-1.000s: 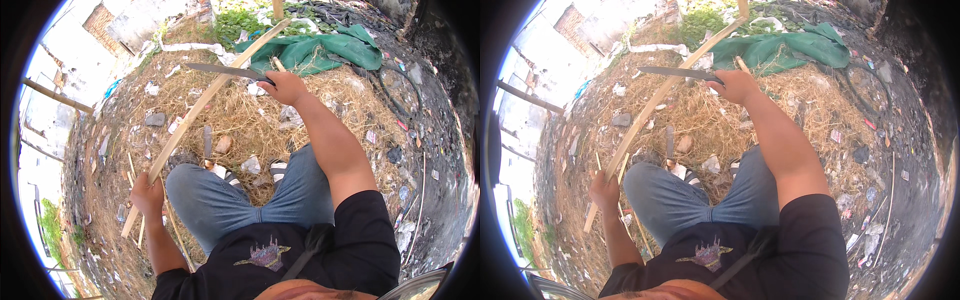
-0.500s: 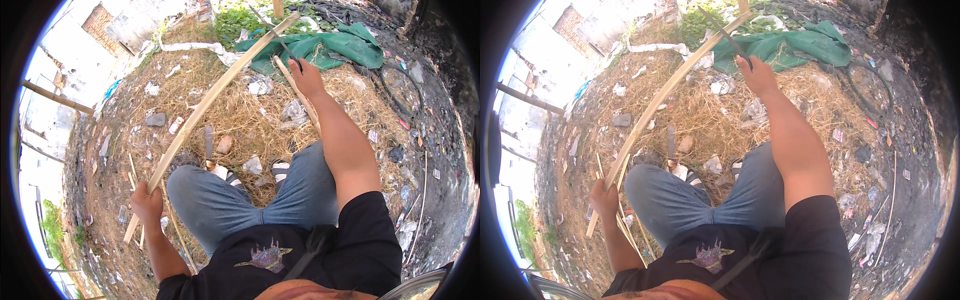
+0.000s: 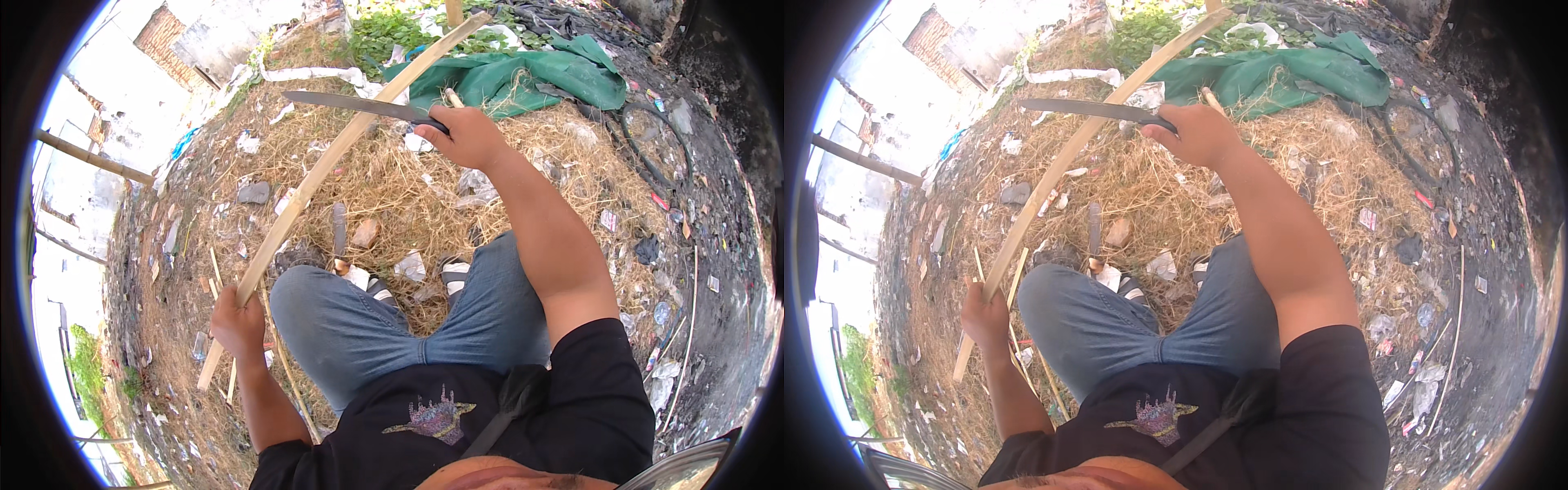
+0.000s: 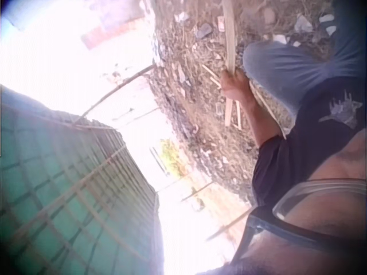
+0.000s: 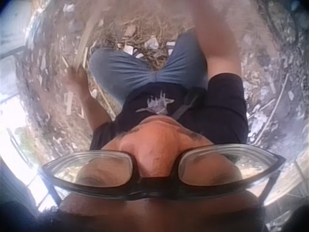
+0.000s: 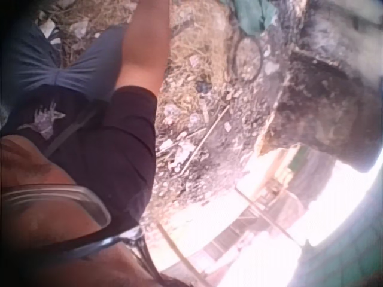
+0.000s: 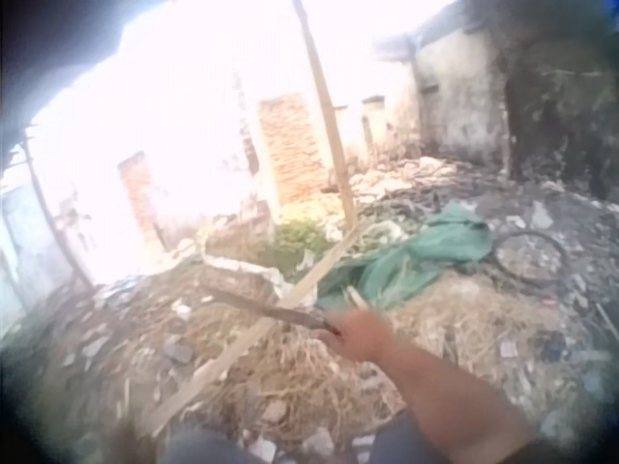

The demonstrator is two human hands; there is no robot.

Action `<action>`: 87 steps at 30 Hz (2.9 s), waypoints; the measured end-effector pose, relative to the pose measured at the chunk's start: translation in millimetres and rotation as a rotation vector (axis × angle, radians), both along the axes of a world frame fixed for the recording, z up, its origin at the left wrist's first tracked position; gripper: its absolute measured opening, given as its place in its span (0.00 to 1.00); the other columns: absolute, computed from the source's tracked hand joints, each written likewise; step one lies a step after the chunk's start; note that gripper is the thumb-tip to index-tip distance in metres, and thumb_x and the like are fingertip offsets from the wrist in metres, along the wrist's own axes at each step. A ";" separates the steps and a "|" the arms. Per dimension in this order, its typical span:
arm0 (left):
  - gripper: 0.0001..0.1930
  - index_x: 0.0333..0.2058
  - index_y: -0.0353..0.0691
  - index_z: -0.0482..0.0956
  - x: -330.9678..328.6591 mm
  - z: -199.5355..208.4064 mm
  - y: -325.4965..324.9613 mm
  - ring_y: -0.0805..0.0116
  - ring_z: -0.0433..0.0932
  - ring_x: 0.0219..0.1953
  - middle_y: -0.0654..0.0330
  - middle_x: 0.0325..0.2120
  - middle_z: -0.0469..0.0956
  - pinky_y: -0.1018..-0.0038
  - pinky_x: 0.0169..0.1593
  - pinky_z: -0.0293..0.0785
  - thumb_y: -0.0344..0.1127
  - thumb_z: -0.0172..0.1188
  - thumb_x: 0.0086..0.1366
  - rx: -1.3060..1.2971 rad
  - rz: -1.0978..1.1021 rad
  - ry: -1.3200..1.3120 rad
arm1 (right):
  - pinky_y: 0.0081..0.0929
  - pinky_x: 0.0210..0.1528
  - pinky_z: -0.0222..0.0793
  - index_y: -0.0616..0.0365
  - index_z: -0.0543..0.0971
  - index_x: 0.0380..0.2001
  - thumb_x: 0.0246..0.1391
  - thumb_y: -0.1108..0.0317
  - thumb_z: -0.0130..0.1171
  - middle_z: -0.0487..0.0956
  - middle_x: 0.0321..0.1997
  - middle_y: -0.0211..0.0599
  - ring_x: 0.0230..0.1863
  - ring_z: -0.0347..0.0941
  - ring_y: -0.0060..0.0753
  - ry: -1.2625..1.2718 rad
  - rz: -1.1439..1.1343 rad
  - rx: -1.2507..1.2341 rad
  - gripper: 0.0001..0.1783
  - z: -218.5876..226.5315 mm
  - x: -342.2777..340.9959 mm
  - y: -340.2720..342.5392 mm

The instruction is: The person sits cross-legged on the ground and uses a knife to shave thin strips from a long piece of bamboo. They hold the bamboo with their left hand and repeatedly draw the knife along its length to remove the outer layer.

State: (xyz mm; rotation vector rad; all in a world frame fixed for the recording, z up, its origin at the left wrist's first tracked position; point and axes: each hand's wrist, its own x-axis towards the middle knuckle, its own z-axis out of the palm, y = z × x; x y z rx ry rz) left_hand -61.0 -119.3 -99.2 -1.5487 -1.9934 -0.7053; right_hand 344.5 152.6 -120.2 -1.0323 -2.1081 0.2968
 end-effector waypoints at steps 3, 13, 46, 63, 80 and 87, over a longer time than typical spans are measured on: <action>0.05 0.26 0.41 0.78 -3.3 -4.0 0.9 0.56 0.72 0.16 0.55 0.16 0.74 0.62 0.23 0.66 0.31 0.65 0.57 -0.020 0.017 0.054 | 0.48 0.31 0.72 0.54 0.76 0.30 0.65 0.42 0.60 0.78 0.24 0.43 0.29 0.78 0.55 -0.043 0.087 0.170 0.25 -1.2 -22.0 -11.5; 0.04 0.27 0.40 0.79 -6.1 -2.1 0.7 0.55 0.73 0.17 0.54 0.17 0.75 0.61 0.24 0.67 0.32 0.64 0.57 -0.013 0.045 -0.016 | 0.50 0.32 0.70 0.54 0.75 0.30 0.65 0.41 0.59 0.77 0.24 0.45 0.30 0.77 0.59 -0.002 -0.020 0.098 0.26 -11.0 -10.9 3.5; 0.07 0.25 0.42 0.78 5.5 -14.2 5.1 0.54 0.74 0.17 0.54 0.16 0.74 0.62 0.24 0.68 0.35 0.65 0.59 -0.059 0.040 -0.143 | 0.51 0.35 0.72 0.52 0.78 0.34 0.66 0.37 0.54 0.80 0.27 0.43 0.32 0.79 0.56 -0.110 0.064 0.054 0.28 -9.3 -25.5 -6.7; 0.06 0.25 0.42 0.75 -24.6 -15.6 -2.6 0.53 0.73 0.19 0.57 0.17 0.74 0.59 0.25 0.67 0.30 0.65 0.56 0.046 0.044 0.122 | 0.47 0.32 0.70 0.58 0.77 0.32 0.67 0.42 0.58 0.78 0.24 0.46 0.28 0.77 0.56 -0.038 0.107 0.082 0.27 -4.0 -22.5 -8.6; 0.03 0.27 0.41 0.78 -15.3 -14.2 -0.1 0.56 0.72 0.16 0.55 0.16 0.73 0.63 0.23 0.66 0.30 0.64 0.55 0.050 0.007 -0.040 | 0.46 0.29 0.71 0.55 0.77 0.30 0.64 0.43 0.62 0.78 0.24 0.47 0.27 0.77 0.58 0.056 -0.094 0.057 0.24 -14.2 1.5 11.8; 0.06 0.24 0.39 0.77 -12.4 -15.7 -1.7 0.59 0.71 0.16 0.55 0.15 0.73 0.66 0.24 0.66 0.31 0.64 0.56 -0.002 0.033 -0.173 | 0.48 0.31 0.70 0.55 0.76 0.31 0.65 0.41 0.59 0.77 0.24 0.45 0.29 0.77 0.58 0.029 -0.012 0.219 0.26 -3.0 -23.5 -3.9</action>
